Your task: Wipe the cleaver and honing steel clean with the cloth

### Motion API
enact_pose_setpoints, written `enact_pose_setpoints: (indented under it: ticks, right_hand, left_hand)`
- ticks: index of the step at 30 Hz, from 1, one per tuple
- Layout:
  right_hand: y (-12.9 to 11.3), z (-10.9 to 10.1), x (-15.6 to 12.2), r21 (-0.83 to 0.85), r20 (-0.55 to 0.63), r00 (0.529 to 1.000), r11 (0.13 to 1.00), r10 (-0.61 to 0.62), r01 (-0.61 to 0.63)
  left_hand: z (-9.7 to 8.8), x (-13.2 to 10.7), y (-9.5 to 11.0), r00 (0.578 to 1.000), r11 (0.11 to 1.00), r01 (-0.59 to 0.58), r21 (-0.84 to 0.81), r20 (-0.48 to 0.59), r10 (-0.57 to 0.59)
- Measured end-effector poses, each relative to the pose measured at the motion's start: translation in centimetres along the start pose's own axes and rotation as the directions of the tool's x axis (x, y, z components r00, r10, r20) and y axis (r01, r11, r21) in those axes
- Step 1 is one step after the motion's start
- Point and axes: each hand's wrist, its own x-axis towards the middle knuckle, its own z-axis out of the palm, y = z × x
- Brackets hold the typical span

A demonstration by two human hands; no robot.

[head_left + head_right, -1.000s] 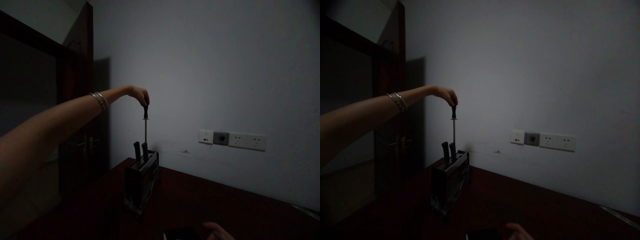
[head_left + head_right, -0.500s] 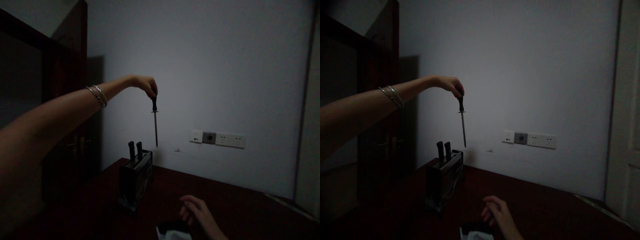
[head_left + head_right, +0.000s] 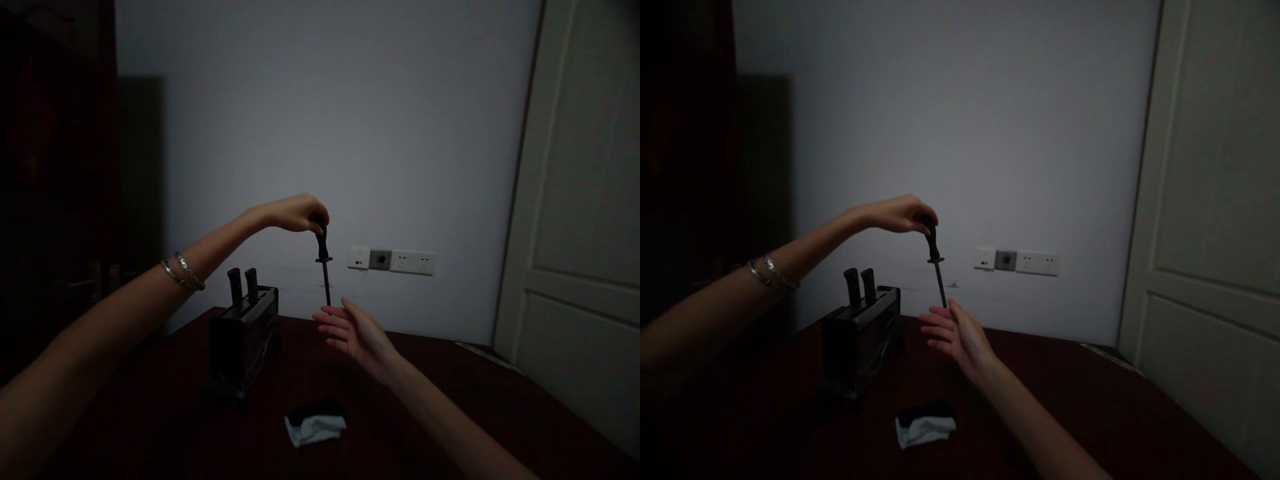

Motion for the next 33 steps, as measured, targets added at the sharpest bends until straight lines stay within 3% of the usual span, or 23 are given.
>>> enact_pose_setpoints:
  ticks: [11, 20, 24, 28, 33]
  right_hand:
    - [2.1, -2.6, 0.2, 0.259, -0.021, 0.999, 0.966, 0.032, -0.025]
    - [4.3, -4.2, -0.4, 0.355, -0.112, 0.981, 0.929, 0.156, -0.107]
    - [5.1, -5.2, -0.3, 0.407, -0.142, 0.975, 0.908, 0.169, -0.098]
    - [5.5, -5.7, -0.6, 0.443, -0.102, 0.977, 0.888, 0.189, -0.126]
    - [5.6, -5.1, -1.5, 0.447, -0.178, 0.972, 0.893, 0.156, -0.062]
  left_hand:
    - [11.3, -4.1, 5.0, 0.977, 0.997, -0.078, -0.005, -0.198, 0.075]
    - [17.9, -7.3, 8.8, 0.956, 0.971, -0.128, 0.204, -0.236, 0.175]
    - [21.0, -8.4, 10.5, 0.886, 0.915, -0.186, 0.357, -0.341, 0.313]
    - [24.1, -9.4, 12.0, 0.790, 0.855, -0.122, 0.504, -0.473, 0.391]
    - [26.8, -10.6, 13.3, 0.740, 0.851, -0.072, 0.521, -0.544, 0.396]
